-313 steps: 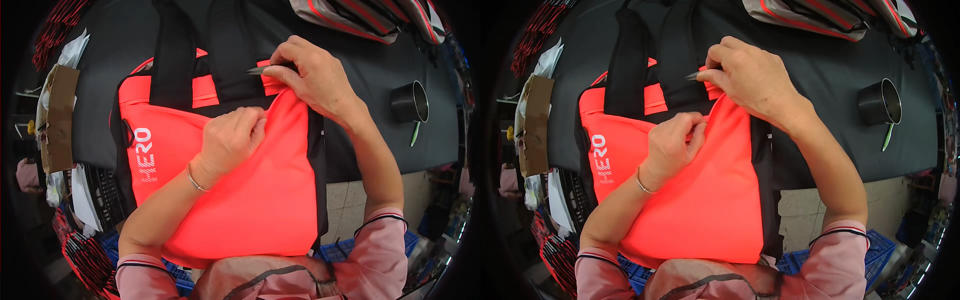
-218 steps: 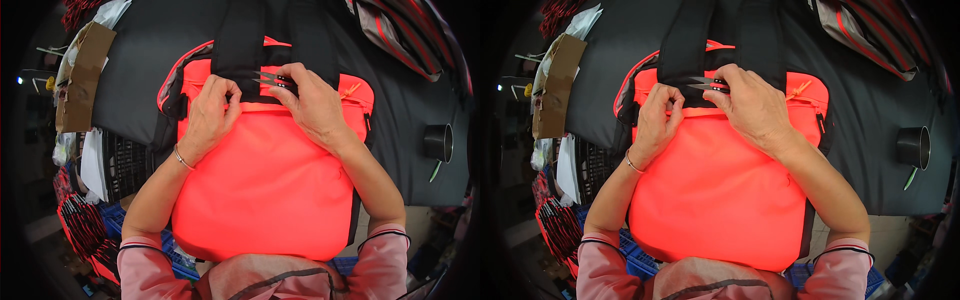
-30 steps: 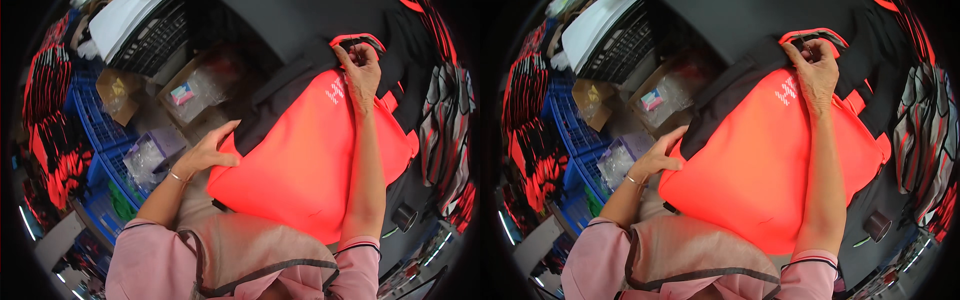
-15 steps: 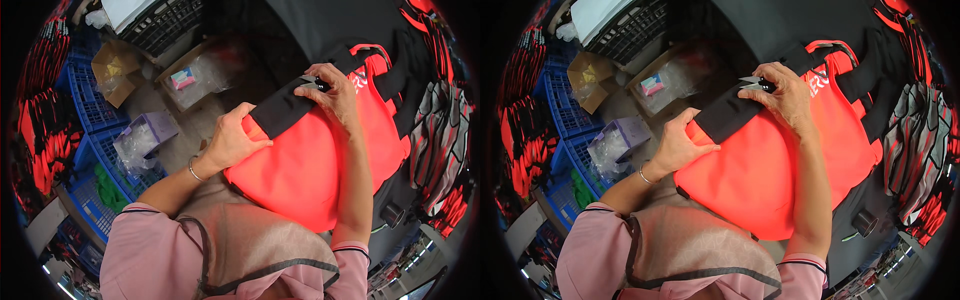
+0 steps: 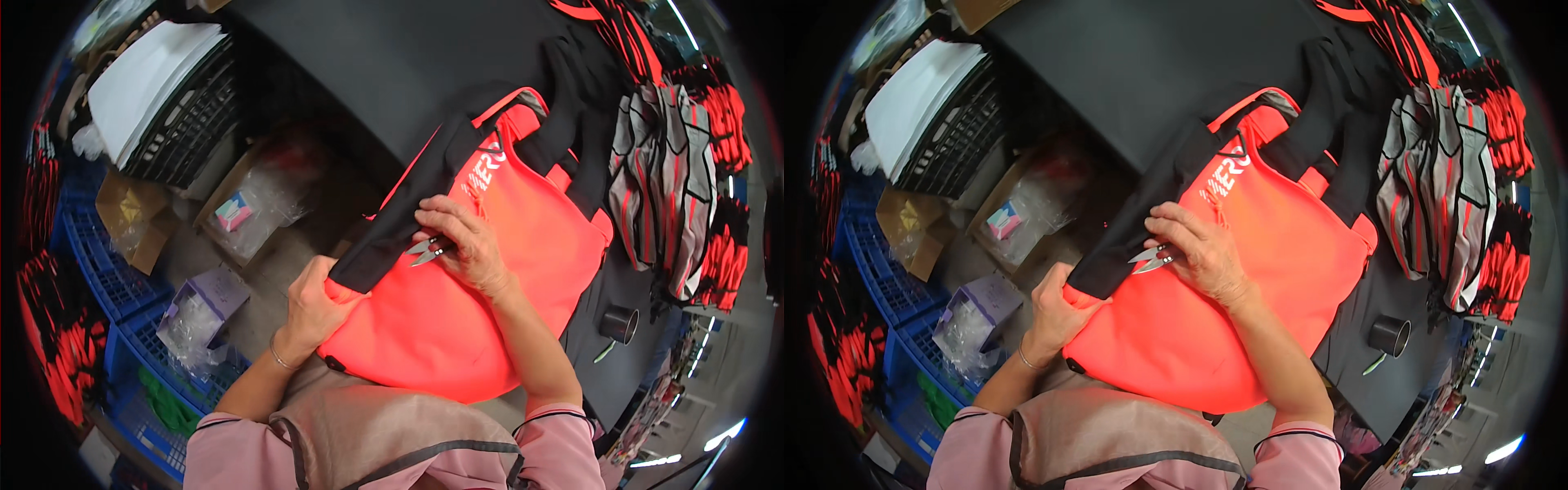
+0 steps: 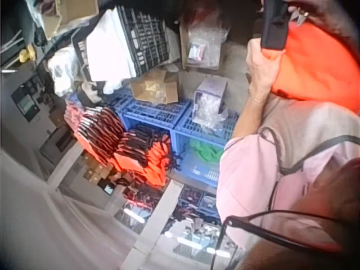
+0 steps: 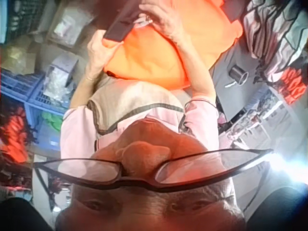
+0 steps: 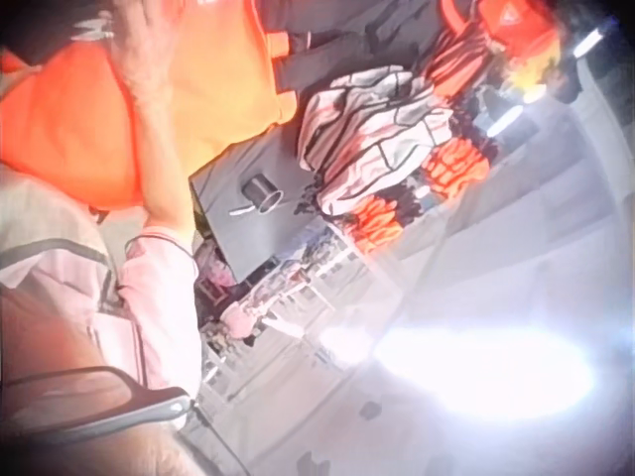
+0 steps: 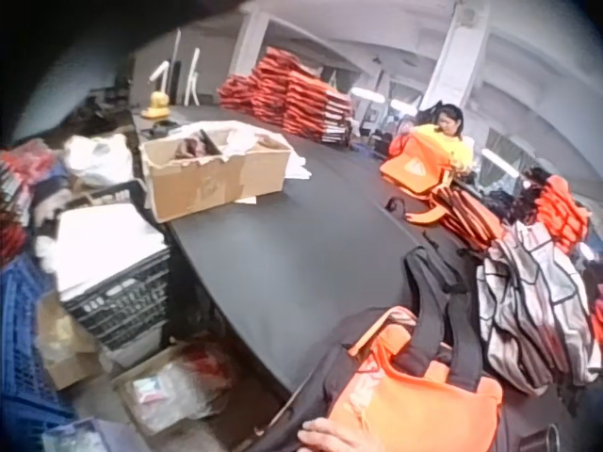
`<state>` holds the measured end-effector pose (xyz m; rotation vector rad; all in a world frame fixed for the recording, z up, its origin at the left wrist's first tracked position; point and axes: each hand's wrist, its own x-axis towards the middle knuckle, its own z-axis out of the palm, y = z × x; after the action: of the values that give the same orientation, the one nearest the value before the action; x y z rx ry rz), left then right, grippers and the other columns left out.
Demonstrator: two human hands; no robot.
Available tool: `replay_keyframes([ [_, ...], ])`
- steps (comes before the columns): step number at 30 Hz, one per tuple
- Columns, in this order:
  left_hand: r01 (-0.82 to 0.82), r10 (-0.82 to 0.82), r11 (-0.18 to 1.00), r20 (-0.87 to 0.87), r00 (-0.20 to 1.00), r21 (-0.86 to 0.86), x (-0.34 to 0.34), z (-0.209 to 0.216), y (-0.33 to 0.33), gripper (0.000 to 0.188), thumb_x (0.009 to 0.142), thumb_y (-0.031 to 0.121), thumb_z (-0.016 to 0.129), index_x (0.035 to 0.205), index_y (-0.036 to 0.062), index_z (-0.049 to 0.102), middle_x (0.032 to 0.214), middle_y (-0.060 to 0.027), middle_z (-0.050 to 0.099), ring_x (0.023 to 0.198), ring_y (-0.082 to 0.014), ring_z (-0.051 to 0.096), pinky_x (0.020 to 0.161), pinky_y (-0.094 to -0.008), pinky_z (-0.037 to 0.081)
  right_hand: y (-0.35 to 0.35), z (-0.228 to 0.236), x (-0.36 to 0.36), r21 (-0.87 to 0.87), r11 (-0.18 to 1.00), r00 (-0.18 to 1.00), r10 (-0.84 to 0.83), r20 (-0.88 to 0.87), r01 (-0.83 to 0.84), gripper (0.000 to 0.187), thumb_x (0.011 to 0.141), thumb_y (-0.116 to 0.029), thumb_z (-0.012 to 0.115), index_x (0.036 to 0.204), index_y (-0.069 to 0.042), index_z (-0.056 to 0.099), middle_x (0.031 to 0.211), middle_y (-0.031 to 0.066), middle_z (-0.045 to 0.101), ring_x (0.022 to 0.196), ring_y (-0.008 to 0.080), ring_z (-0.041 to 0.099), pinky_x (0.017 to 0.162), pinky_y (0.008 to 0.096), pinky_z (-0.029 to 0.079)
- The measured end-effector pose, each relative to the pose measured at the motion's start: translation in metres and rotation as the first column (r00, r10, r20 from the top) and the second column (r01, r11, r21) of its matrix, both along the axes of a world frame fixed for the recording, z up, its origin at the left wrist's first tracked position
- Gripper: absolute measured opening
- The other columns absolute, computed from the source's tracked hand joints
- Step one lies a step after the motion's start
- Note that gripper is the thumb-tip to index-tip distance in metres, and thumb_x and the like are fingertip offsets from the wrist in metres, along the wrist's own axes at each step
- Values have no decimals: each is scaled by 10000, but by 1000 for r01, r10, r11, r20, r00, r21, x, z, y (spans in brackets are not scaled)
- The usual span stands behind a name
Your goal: The person assembles a red and black bag by folding the top flap and securing it with a black strap. They use pliers to cut excess strap material and a toothbrush to clean the bag's surface. The person handles the bag and tools directly, performing the assembly and finishing steps.
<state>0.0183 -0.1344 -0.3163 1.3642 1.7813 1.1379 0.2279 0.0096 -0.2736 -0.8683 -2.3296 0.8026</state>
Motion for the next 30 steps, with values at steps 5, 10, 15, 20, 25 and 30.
replay_keyframes([
  [5, 14, -14, 1000, -48, 999, 1, 0, -2, -5, 444, 624, 150, 925, 877, 12, 587, 826, -150, 665, 740, -281, 676, 673, -372, 537, -4, -4, 1, -59, 998, 998, 4, -63, -7, 383, 702, 151, 701, 1049, -8, 666, 1123, 89, 669, 854, 178, 733, 694, 264, 618],
  [10, 22, -23, 1000, -42, 999, -16, 3, -3, -5, 474, 621, 149, 932, 921, 13, 591, 857, -158, 649, 782, -334, 668, 687, -402, 539, -3, -10, 6, -158, 987, 988, 1, -153, -25, 351, 725, 162, 646, 1037, 4, 677, 1143, 112, 668, 879, 195, 731, 737, 270, 624],
  [15, 29, -8, 984, 118, 993, -177, -4, -10, 0, 525, 610, 88, 920, 1019, 6, 601, 926, -99, 673, 852, -198, 640, 799, -342, 524, -1, 21, 10, -476, 877, 942, -213, -261, 66, 149, 896, -13, 703, 1044, -2, 708, 1090, 64, 699, 960, 140, 660, 829, 285, 548],
  [20, 281, -156, 928, 427, 891, -245, -35, -25, 8, 676, 667, 50, 836, 1282, -37, 567, 1171, -102, 656, 1072, -190, 610, 988, -327, 472, 66, 47, 123, -281, 772, 612, -627, -483, 569, 152, 965, -122, 659, 1033, 6, 706, 878, 20, 682, 742, 86, 630, 682, 243, 516],
  [25, 114, -146, 975, 163, 976, 193, -36, 47, 75, 714, 771, 39, 701, 1440, -23, 457, 1432, -164, 521, 1296, -306, 516, 1135, -408, 360, 111, 69, 267, -237, 353, 312, -930, -194, 905, 290, 912, -282, 677, 949, -3, 746, 662, 17, 637, 596, 63, 530, 567, 253, 405],
  [30, 786, -653, 553, -441, 615, 277, 83, 123, 182, 561, 855, 50, 676, 1393, 17, 523, 1439, -174, 510, 1298, -306, 516, 1115, -421, 382, 166, 37, 288, -378, 269, 295, -955, 11, 886, 335, 836, -327, 732, 885, 4, 745, 668, 47, 651, 587, 89, 540, 570, 287, 422],
])
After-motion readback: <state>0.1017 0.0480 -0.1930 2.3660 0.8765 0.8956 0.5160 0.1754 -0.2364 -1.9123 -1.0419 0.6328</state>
